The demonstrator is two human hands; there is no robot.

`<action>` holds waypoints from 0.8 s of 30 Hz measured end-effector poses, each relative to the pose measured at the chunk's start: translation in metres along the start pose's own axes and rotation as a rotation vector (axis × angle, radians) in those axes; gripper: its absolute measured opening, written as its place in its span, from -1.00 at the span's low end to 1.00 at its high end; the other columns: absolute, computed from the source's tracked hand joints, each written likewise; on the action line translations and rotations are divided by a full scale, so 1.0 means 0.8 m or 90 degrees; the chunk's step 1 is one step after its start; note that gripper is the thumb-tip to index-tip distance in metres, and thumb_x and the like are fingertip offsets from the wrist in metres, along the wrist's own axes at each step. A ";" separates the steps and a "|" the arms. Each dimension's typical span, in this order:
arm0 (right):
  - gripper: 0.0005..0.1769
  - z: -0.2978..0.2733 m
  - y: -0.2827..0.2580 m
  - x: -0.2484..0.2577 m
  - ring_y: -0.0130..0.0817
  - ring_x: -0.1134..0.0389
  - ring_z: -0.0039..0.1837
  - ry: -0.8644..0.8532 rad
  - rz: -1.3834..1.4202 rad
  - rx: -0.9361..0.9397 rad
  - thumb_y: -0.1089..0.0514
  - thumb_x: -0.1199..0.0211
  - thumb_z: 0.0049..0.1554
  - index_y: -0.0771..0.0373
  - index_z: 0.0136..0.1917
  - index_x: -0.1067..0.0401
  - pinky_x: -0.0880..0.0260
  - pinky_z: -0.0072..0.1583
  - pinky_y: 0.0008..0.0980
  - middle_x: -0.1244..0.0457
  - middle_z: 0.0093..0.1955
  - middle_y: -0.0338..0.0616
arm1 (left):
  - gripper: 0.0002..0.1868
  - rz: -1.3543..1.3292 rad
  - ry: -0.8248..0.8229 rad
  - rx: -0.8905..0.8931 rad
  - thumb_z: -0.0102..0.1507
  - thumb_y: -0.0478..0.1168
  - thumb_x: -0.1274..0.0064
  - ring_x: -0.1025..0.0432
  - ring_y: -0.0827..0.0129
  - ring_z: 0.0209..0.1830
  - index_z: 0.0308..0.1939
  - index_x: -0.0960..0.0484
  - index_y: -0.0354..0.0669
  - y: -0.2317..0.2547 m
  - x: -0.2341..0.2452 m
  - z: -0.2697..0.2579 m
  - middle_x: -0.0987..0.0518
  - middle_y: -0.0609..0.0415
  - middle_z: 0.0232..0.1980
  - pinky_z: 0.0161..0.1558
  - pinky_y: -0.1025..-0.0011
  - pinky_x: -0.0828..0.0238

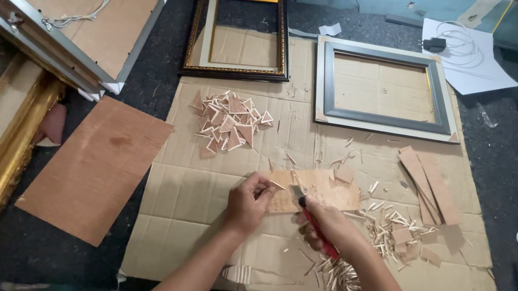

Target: Cut small pieces from a thin wood board using a utility knife

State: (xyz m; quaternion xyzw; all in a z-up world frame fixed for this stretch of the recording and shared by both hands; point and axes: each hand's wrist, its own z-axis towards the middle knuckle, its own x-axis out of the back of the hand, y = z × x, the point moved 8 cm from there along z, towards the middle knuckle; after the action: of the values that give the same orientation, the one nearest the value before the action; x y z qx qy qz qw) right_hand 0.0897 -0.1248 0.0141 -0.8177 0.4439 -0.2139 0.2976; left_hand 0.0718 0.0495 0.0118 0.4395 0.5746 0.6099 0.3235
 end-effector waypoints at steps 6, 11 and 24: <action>-0.56 -0.026 -0.031 -0.007 -0.42 -0.02 -0.59 0.079 0.112 0.049 -0.11 -0.07 0.04 0.37 -0.23 -0.24 -0.01 -0.59 -0.53 0.04 -0.58 -0.19 | -0.89 -0.125 -0.156 -0.012 0.03 -0.35 -0.12 -0.41 0.57 -0.43 -0.38 -0.55 -0.12 0.016 -0.021 -0.007 -0.57 0.12 -0.43 -0.27 0.54 -0.38; -0.72 0.009 -0.006 -0.017 -0.46 -0.01 -0.56 0.085 0.164 0.072 0.12 -0.18 -0.01 0.31 -0.40 -0.22 -0.01 -0.56 -0.54 0.02 -0.59 -0.24 | -0.86 -0.135 -0.125 0.006 0.06 -0.38 -0.07 -0.44 0.43 -0.33 -0.30 -0.52 -0.20 0.016 -0.014 -0.010 -0.57 -0.01 -0.27 -0.31 0.50 -0.42; -0.61 0.033 -0.004 -0.012 -0.29 -0.02 -0.72 0.179 0.045 0.187 0.06 -0.16 0.00 0.29 -0.54 -0.23 0.03 -0.70 -0.40 -0.01 -0.73 -0.05 | -0.72 -0.244 -0.118 0.317 0.21 -0.12 0.16 -0.30 0.46 -0.86 -0.43 -0.44 -0.28 -0.032 -0.050 -0.016 -0.47 -0.06 -0.64 -0.93 0.66 -0.11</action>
State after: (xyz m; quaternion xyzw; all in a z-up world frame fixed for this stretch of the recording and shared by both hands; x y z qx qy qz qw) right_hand 0.1029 -0.1076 -0.0039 -0.7117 0.4732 -0.3776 0.3562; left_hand 0.0732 0.0115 -0.0196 0.4426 0.7465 0.3360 0.3660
